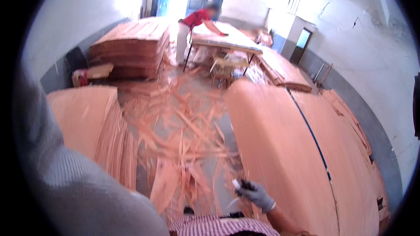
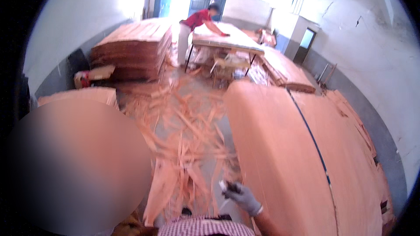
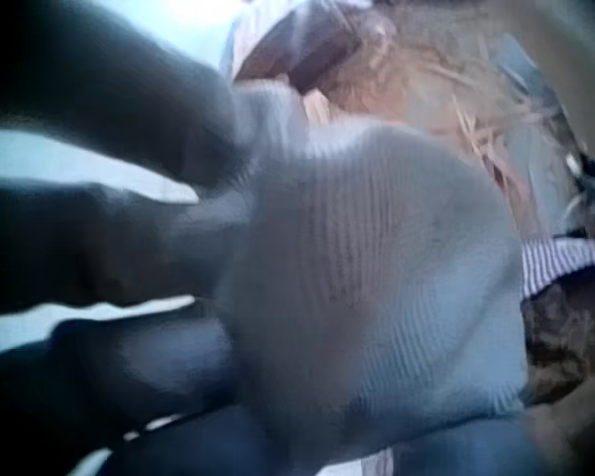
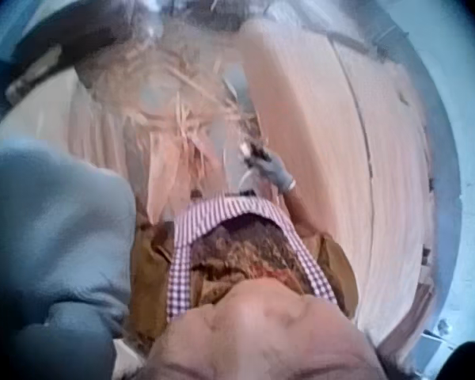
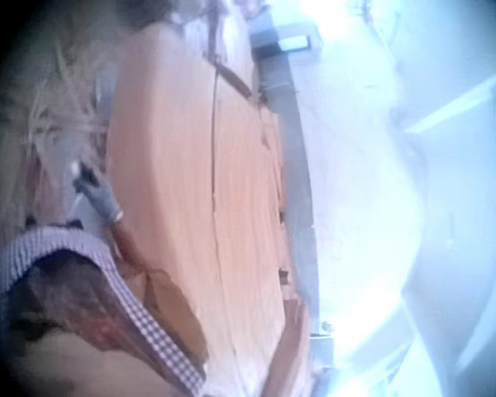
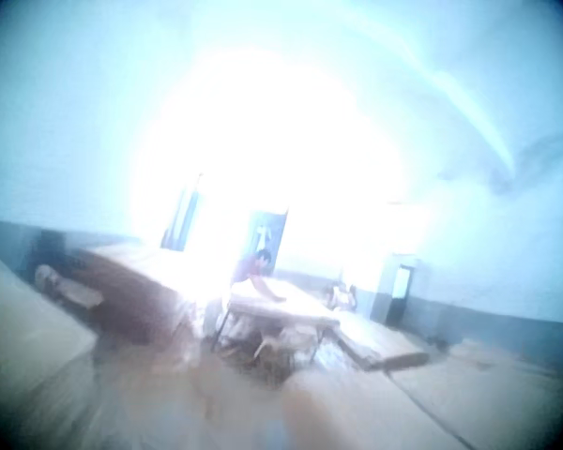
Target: The person trims wood veneer sheets with a blade, then uses a long pole to lift and move the sheets between stacks before picking up wood scraps from the floor.
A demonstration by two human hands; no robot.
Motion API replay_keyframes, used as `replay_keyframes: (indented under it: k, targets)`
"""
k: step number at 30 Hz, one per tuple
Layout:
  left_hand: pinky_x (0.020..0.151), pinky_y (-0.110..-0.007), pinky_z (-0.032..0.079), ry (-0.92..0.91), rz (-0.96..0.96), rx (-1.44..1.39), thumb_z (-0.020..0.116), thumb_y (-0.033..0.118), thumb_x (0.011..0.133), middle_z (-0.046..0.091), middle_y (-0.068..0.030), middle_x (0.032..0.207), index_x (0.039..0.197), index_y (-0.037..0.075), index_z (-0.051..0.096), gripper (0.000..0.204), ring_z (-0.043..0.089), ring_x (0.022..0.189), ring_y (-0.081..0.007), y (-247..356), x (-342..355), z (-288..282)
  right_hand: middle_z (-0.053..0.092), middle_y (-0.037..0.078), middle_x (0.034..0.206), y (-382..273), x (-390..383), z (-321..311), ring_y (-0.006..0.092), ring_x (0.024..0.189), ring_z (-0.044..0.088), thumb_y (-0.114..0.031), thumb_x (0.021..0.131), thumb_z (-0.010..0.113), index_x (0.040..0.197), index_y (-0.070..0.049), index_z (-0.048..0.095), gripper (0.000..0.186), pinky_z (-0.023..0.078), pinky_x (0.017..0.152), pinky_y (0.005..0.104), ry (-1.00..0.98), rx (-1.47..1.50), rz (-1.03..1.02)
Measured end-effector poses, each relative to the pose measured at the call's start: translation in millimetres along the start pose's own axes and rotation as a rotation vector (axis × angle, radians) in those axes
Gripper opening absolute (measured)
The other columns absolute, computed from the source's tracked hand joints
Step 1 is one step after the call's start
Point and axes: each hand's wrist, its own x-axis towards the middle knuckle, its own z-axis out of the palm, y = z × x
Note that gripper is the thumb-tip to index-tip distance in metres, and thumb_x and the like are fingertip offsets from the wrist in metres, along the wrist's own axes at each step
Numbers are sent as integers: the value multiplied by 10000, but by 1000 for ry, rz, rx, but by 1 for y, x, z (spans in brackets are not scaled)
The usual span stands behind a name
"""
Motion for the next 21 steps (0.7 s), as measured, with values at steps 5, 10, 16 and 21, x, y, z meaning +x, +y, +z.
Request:
replay_keyframes:
  k: [5, 10, 16, 21]
  targets:
    - [917, -384, 380, -154, 65, -52, 432, 57, 879, 482, -163, 1140, 926, 1, 596, 180, 479, 1069, -254, -71, 131, 48, 593, 0, 827, -37, 95, 0, 94, 747, 537, -256, 876, 592, 1020, -14, 591, 282, 460, 710, 261, -81, -130, 17]
    - [897, -375, 382, -112, 131, -96, 438, 62, 877, 494, -150, 1103, 914, 5, 599, 175, 486, 1040, -244, -143, 234, 89, 580, 24, 721, -24, 193, -27, 105, 624, 536, -224, 871, 594, 1131, -74, 542, 304, 458, 603, 251, 31, -62, -3]
    - [873, -365, 386, -41, -20, 36, 445, 69, 876, 508, -134, 1059, 900, 10, 601, 168, 494, 1006, -230, -235, 302, 150, 583, 26, 820, -21, 400, -80, 86, 743, 525, -159, 856, 616, 1078, 10, 548, 287, 445, 680, 244, -116, -137, 133]
    - [853, -357, 388, -120, -221, 1, 451, 74, 874, 520, -121, 1023, 887, 15, 604, 164, 501, 977, -219, -309, 361, 234, 586, 35, 875, -57, 514, -136, 92, 764, 527, -169, 863, 601, 1059, 22, 546, 280, 449, 705, 242, -31, 9, 120]
